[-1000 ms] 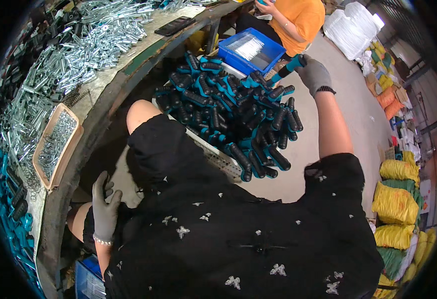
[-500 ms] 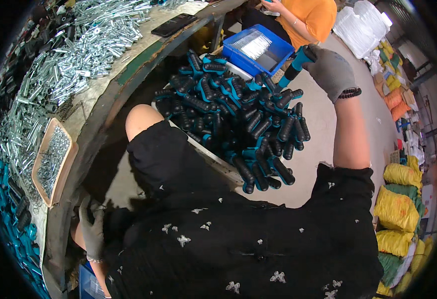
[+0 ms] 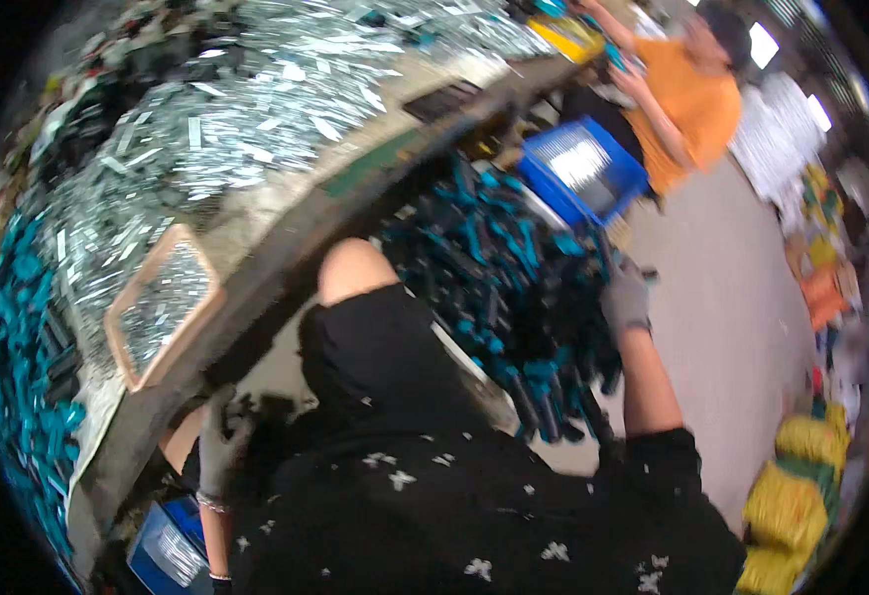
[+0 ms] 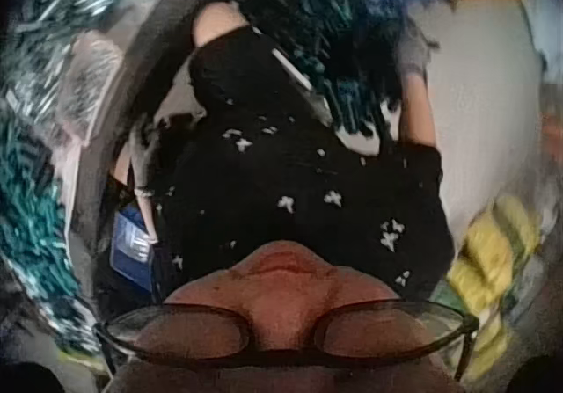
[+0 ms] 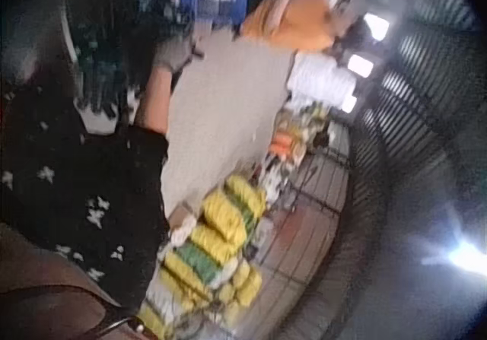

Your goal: The person assembles tool components by inserting metal pins and springs into metal shafts, fitting plastic handles onto the metal assemblies, and placing the tools into a container.

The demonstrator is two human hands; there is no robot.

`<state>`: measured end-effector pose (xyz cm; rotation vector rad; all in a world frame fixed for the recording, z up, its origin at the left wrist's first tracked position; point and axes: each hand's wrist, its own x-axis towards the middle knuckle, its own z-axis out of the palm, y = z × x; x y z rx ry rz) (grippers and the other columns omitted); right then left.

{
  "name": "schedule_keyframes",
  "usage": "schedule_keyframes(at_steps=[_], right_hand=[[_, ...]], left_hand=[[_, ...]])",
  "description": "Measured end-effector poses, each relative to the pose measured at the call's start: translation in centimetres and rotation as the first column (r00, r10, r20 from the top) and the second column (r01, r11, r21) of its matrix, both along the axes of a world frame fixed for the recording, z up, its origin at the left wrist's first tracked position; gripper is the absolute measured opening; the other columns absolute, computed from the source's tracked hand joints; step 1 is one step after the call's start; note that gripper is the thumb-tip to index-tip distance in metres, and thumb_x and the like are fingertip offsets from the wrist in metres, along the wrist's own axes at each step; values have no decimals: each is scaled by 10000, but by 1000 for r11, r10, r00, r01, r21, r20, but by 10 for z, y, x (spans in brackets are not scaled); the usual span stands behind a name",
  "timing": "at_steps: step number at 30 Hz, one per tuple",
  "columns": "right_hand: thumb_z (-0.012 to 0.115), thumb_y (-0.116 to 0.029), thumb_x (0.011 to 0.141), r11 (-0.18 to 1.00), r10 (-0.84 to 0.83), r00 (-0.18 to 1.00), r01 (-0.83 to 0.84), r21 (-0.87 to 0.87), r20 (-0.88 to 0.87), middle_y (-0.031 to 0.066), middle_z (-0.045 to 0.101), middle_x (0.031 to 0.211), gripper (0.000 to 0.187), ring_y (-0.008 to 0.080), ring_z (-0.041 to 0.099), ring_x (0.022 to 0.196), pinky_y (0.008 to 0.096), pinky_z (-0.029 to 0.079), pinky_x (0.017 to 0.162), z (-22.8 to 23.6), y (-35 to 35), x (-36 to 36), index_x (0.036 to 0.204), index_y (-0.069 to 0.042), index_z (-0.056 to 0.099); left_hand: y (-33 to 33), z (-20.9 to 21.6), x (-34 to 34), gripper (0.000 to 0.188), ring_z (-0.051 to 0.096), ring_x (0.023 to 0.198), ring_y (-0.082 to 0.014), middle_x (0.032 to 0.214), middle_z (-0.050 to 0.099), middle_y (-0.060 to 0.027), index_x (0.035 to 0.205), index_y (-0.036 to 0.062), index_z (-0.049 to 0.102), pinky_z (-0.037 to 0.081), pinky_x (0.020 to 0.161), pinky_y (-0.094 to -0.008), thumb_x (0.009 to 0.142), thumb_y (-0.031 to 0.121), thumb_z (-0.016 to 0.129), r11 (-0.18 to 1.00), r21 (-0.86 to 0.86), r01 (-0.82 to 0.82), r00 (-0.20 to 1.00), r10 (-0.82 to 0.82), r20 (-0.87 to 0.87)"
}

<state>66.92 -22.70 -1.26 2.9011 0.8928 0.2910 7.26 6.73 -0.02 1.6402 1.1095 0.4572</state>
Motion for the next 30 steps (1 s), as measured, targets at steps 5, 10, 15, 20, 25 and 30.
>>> schedule_keyframes(at_steps=[5,10,15,20,25,30], right_hand=[[628,-250,845,968,-244,950,226,-107,-195,94,667,1233,267,344,523,1253,445,426,1048,-6,2,34,1063,-173,761],[522,-198,900,954,-103,987,64,-293,-122,174,669,1219,335,354,567,1214,476,434,1036,-93,15,79,1137,-68,720],[529,-332,924,974,97,935,-159,-161,-340,262,663,1139,438,410,631,1091,492,498,940,20,186,-33,1177,2,654],[628,-212,924,431,902,277,-625,650,-332,221,682,1077,308,363,653,1030,392,502,881,148,329,-237,1124,19,662],[592,-245,949,221,974,139,-766,603,-181,218,692,1074,321,374,671,1003,400,521,865,163,493,-345,1149,-2,652],[581,-367,905,469,847,400,-872,138,-350,284,663,1142,436,417,639,1098,467,504,958,138,572,-366,1101,10,676]], left_hand=[[-21,-32,-4,449,612,1080,-185,1242,621,-132,1337,-7,517,516,875,-311,914,60,652,987,-101,-125,975,141,171],[-17,-23,7,439,640,1062,-273,1197,632,-173,1291,-8,556,517,917,-360,899,131,697,908,361,213,969,-243,41],[-30,4,-42,445,647,1032,-269,1159,643,-166,1279,30,593,517,916,-370,892,210,720,965,153,212,977,-206,-52],[-23,48,-63,400,619,1079,-228,1155,650,-132,1264,3,602,501,933,-348,908,151,709,981,85,173,974,-184,129],[-2,73,-66,343,639,996,-210,1061,672,-112,1222,-14,605,509,875,-327,897,62,682,990,124,67,937,-105,332],[22,94,-92,258,618,922,-103,1021,686,-50,1153,-8,650,513,808,-280,909,72,676,903,223,-367,916,309,257]])
